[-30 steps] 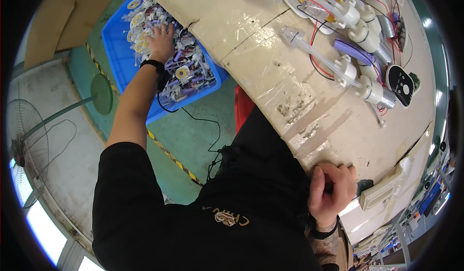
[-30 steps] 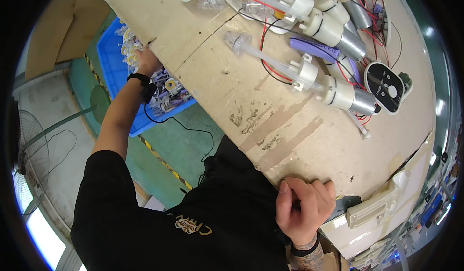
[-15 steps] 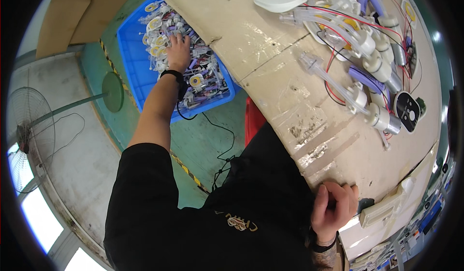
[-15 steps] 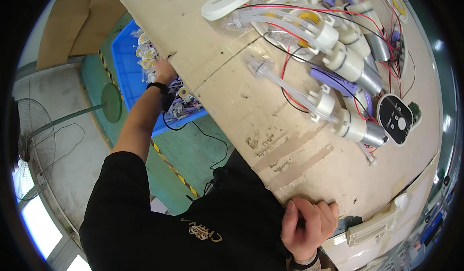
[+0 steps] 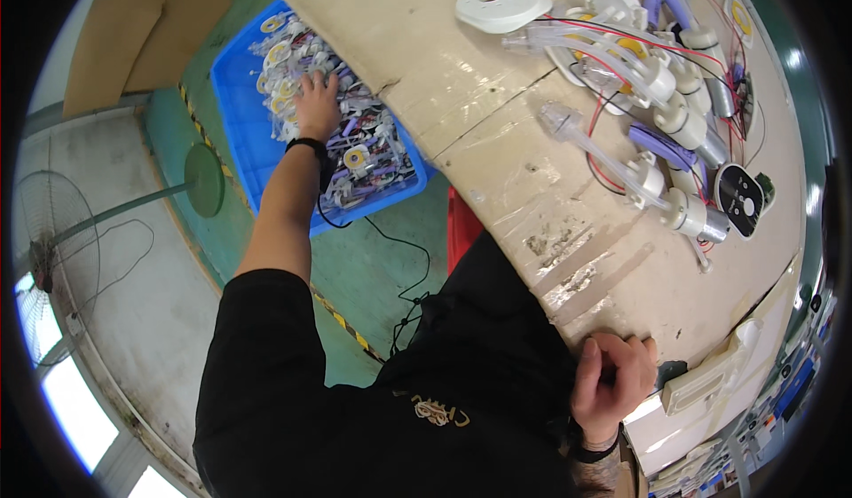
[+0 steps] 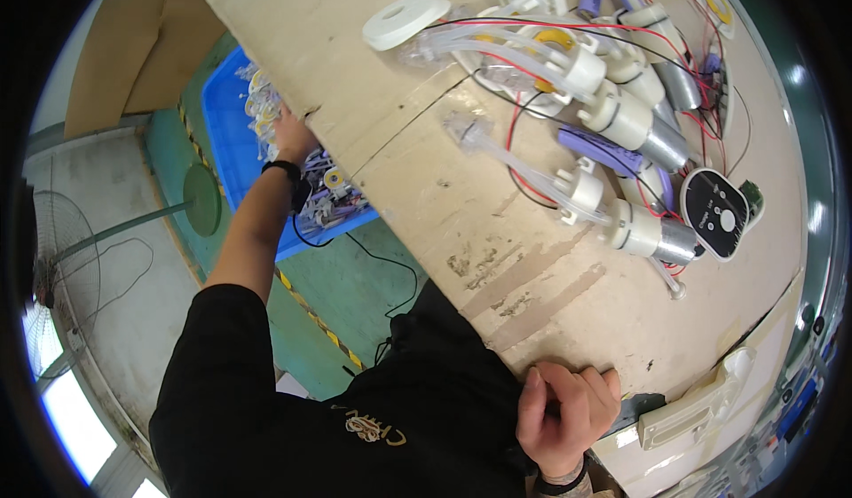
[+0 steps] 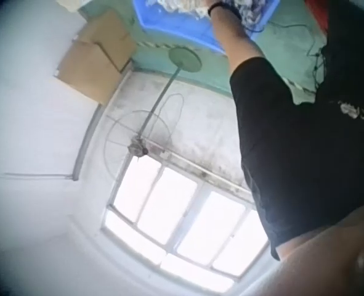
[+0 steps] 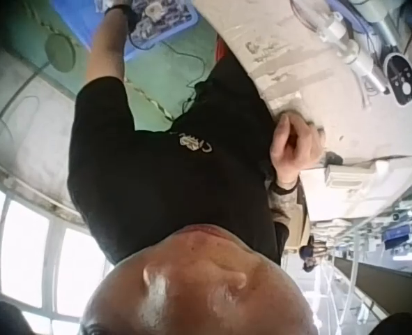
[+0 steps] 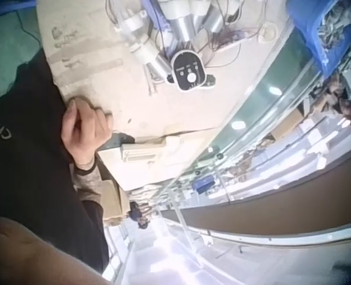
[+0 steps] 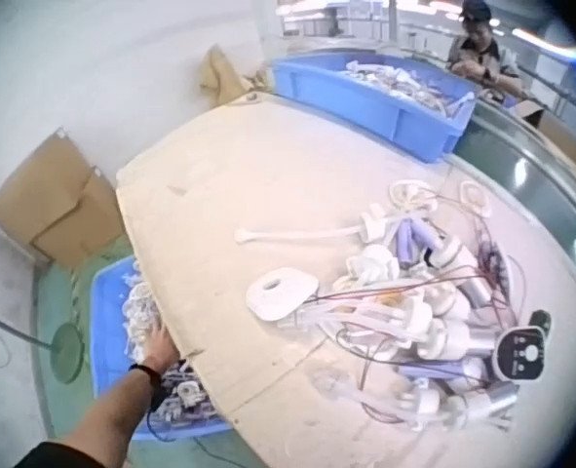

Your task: Assembling internal components, wiring, and battery into a plastic hand-held device casing at a factory workstation.

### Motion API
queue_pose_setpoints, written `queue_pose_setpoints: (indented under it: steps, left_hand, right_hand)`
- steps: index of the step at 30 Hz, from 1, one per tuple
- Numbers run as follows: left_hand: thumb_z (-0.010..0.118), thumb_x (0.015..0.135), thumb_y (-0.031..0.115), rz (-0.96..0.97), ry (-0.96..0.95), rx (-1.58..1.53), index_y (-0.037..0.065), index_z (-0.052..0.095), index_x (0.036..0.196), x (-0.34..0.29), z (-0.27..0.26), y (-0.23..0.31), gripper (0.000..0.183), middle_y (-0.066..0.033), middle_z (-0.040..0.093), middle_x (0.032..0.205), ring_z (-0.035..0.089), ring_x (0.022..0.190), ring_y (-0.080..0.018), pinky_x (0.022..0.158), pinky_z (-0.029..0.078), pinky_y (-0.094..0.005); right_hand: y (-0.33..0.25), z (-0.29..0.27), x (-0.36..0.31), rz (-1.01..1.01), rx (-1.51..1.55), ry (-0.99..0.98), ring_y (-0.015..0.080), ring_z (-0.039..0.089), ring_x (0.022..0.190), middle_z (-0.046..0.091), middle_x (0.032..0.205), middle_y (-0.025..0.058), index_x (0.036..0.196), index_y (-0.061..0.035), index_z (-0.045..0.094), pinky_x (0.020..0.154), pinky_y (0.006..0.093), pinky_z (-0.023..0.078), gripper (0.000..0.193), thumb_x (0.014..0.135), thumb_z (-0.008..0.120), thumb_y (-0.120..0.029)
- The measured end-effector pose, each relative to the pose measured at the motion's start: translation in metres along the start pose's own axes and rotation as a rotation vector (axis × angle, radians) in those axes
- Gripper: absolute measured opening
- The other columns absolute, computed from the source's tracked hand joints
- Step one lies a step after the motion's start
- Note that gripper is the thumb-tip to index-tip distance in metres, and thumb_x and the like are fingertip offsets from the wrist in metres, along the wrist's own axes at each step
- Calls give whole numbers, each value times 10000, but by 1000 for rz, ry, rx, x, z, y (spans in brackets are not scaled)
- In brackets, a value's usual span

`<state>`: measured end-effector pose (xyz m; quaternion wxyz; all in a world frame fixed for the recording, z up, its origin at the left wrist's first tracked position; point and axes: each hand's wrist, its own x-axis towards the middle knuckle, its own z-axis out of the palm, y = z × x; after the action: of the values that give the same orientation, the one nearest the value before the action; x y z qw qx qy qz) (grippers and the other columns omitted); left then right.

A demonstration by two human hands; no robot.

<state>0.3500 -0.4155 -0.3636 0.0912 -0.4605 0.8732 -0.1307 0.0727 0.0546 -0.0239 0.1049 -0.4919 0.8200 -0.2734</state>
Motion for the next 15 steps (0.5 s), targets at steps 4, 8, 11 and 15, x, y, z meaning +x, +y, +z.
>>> queue_pose_setpoints:
  steps: [4,8,11,15]
  left_hand:
    - [691,828,120,-46,-78,-11,164,491,1419,-3,-7,-2,626,-142,471,1462,395,1406,-425,920,519,-600]
    - [696,830,129,-6,-26,-163,172,479,1459,13,45,-53,667,-140,457,1492,393,1407,-426,920,518,-597]
    - [684,843,121,-32,-81,-21,170,504,1432,1,-5,21,618,-137,461,1491,394,1409,-421,930,516,-601]
    - [675,842,111,-3,53,-668,173,528,1392,13,52,-69,574,-130,492,1454,430,1383,-393,927,529,-599]
  right_hand:
    - [0,0,1,3,13,-8,186,417,511,598,654,-31,944,-89,650,597,357,301,135,849,737,-48]
    - [2,-4,0,-2,45,21,188,417,509,604,661,-33,941,-96,649,591,356,299,150,839,744,-42]
    - [2,4,2,32,8,14,189,417,507,594,649,-34,941,-95,648,584,357,297,159,833,751,-41]
    - [1,-6,2,-18,72,-7,189,426,502,584,642,-30,945,-90,648,576,360,294,178,820,761,-34]
